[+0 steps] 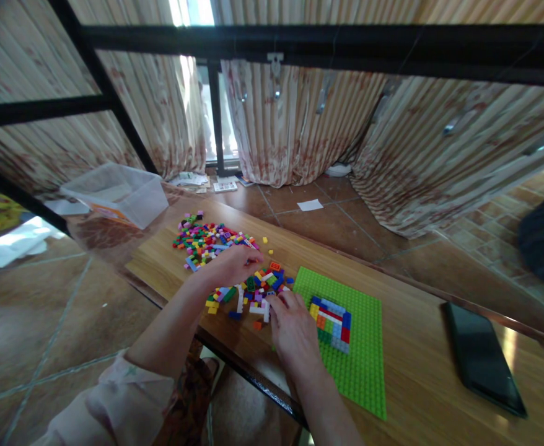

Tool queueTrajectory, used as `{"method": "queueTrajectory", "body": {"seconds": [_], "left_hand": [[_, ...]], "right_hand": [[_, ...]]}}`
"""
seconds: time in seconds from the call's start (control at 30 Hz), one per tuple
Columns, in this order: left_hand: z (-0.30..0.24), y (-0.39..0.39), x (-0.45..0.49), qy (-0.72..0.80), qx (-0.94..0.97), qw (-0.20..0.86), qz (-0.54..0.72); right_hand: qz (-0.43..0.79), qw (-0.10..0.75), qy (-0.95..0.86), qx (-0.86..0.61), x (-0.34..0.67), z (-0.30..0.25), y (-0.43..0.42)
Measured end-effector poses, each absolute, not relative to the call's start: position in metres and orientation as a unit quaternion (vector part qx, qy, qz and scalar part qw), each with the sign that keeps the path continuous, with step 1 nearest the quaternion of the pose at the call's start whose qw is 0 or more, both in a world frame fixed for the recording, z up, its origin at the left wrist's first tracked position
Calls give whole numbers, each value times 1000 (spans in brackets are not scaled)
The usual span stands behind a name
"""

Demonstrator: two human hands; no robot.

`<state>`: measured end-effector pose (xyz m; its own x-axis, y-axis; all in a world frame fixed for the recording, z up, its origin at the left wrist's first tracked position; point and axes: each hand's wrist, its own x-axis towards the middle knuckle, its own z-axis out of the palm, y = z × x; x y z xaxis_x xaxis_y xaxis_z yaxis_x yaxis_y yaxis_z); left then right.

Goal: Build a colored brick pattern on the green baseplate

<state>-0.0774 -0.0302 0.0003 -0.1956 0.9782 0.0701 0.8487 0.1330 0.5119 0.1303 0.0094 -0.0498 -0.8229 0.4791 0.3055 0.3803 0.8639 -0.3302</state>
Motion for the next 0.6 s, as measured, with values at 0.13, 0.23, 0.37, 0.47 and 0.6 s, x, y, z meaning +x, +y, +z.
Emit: {"method": "queueTrajectory", "body": {"seconds": [0.13, 0.23, 0.37, 0.47, 0.6], "left_hand": [[3, -30, -73, 724, 630, 163, 230], [10, -30, -66, 684, 645, 222, 260], [18, -29, -54, 584, 676, 329, 306], [18, -26, -45, 546, 650, 408, 336], [10, -21, -37, 546, 575, 472, 386]], "right_hand": [[196, 232, -916, -263, 130, -45, 7], [316, 298, -839, -329, 129, -42, 6], [519, 367, -668, -387, 127, -36, 8], [605, 401, -569, -386, 126, -32, 9], [633, 414, -538, -373, 125, -30, 10]]}}
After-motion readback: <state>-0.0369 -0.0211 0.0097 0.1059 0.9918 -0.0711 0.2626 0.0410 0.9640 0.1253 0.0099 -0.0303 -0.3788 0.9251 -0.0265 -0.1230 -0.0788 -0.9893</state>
